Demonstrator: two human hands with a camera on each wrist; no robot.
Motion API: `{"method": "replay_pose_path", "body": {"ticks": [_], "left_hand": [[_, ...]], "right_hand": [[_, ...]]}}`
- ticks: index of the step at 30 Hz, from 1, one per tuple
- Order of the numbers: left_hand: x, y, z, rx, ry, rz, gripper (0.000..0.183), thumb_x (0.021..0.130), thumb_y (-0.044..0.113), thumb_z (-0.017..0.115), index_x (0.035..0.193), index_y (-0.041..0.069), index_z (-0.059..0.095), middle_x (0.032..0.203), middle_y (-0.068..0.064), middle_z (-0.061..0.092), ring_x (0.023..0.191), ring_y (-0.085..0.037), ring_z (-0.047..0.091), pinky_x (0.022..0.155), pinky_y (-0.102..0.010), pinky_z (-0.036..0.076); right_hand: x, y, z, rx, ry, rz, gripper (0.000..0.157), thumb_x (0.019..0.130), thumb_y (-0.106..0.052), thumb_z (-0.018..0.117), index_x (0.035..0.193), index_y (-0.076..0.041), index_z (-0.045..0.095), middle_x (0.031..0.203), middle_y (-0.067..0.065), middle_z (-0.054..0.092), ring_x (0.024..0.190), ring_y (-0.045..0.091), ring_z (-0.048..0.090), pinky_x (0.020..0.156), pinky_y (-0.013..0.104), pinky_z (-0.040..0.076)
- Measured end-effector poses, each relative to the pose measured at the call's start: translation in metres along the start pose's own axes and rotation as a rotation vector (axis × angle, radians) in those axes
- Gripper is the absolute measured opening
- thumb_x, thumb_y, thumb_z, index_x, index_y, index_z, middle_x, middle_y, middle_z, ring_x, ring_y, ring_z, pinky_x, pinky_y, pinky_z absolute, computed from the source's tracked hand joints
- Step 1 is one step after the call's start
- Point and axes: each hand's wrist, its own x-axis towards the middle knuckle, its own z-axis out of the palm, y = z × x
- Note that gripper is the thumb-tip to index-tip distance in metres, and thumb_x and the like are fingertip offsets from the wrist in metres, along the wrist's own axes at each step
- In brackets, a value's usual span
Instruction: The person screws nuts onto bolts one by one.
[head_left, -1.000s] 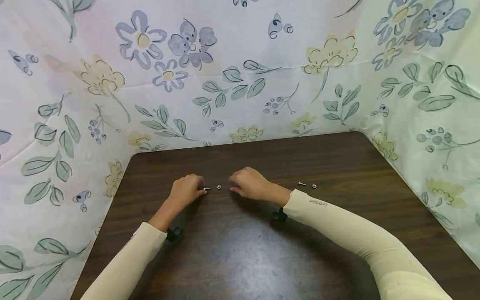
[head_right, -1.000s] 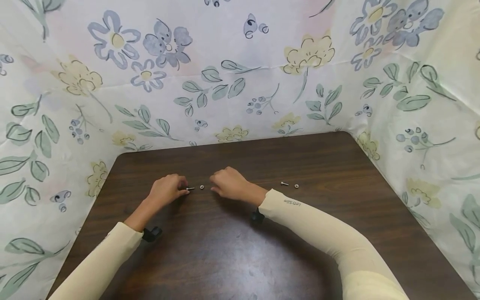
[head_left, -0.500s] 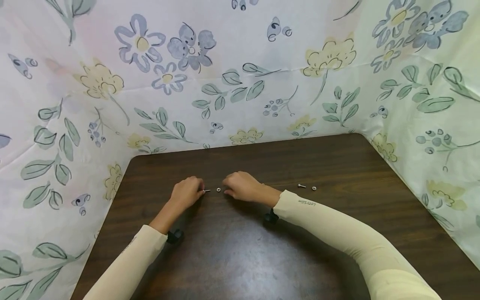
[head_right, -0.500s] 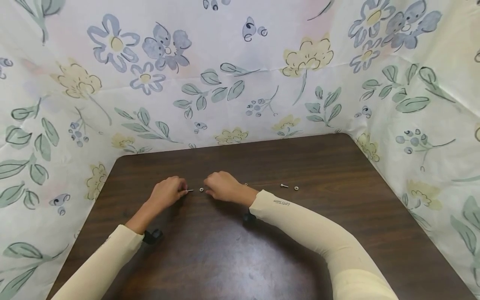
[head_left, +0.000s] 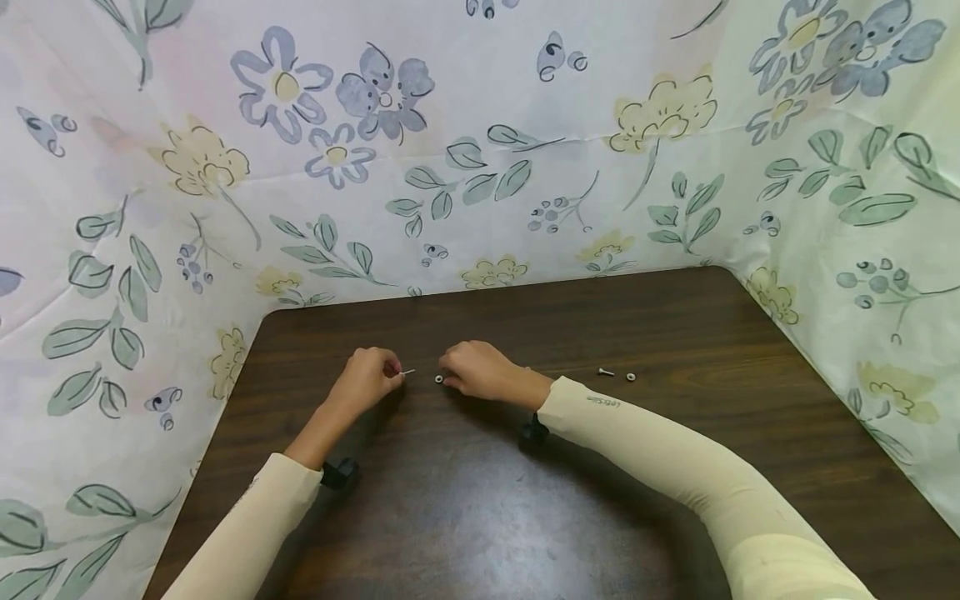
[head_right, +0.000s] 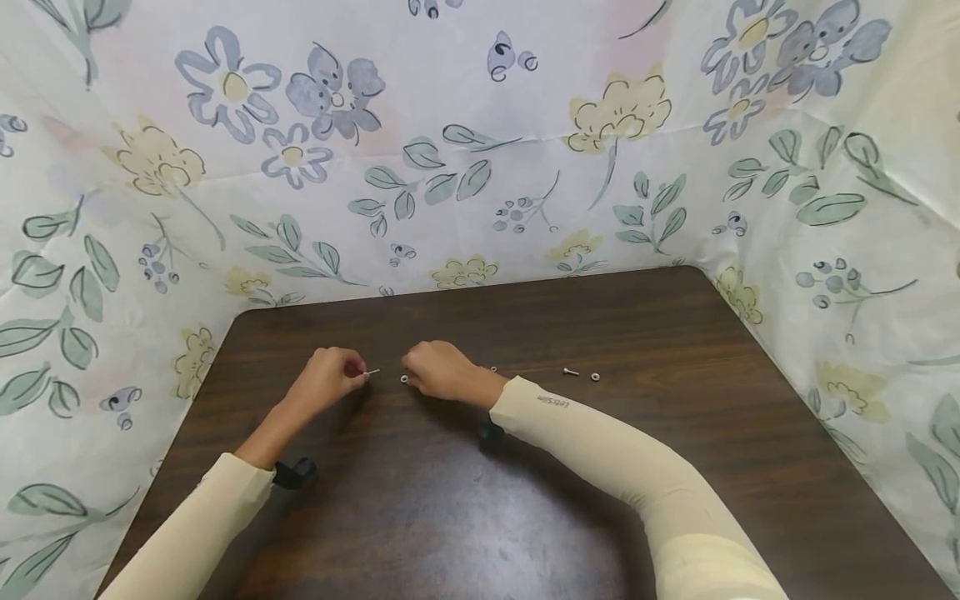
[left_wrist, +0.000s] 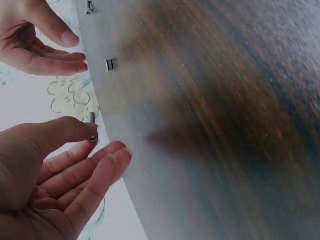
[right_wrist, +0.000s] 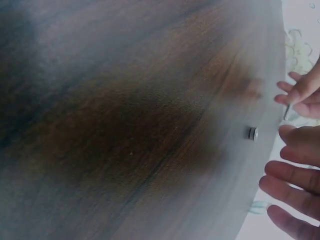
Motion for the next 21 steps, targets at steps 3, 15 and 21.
{"method": "replay_pose_path", "body": {"ticks": [3, 15, 21], "left_hand": [[0.000, -0.003, -0.001, -0.019, 0.029, 0.010, 0.010, 0.087, 0.010, 0.079, 0.083, 0.005, 0.072, 0.077, -0.005, 0.072, 0.068, -0.018, 0.067, 0.063, -0.038, 0.058], [-0.004, -0.002, -0.005, -0.135, 0.042, -0.007, 0.008, 0.085, 0.009, 0.079, 0.081, 0.006, 0.073, 0.074, -0.003, 0.073, 0.066, -0.014, 0.067, 0.061, -0.034, 0.058], [-0.005, -0.004, -0.006, -0.182, 0.020, -0.013, 0.006, 0.085, 0.008, 0.078, 0.082, 0.005, 0.075, 0.074, -0.002, 0.074, 0.066, -0.014, 0.069, 0.061, -0.033, 0.057]], "right_hand": [[0.003, 0.000, 0.001, -0.005, -0.017, 0.011, 0.011, 0.095, -0.024, 0.075, 0.093, -0.013, 0.073, 0.089, 0.000, 0.070, 0.084, 0.016, 0.068, 0.072, 0.035, 0.057], [0.015, -0.005, 0.007, -0.046, -0.057, 0.036, 0.017, 0.094, -0.028, 0.076, 0.082, -0.015, 0.074, 0.087, 0.000, 0.068, 0.084, 0.017, 0.068, 0.071, 0.034, 0.059], [0.019, -0.010, 0.009, -0.104, -0.090, 0.040, 0.019, 0.093, -0.029, 0.076, 0.082, -0.015, 0.073, 0.089, 0.001, 0.070, 0.085, 0.018, 0.069, 0.069, 0.034, 0.060]]}}
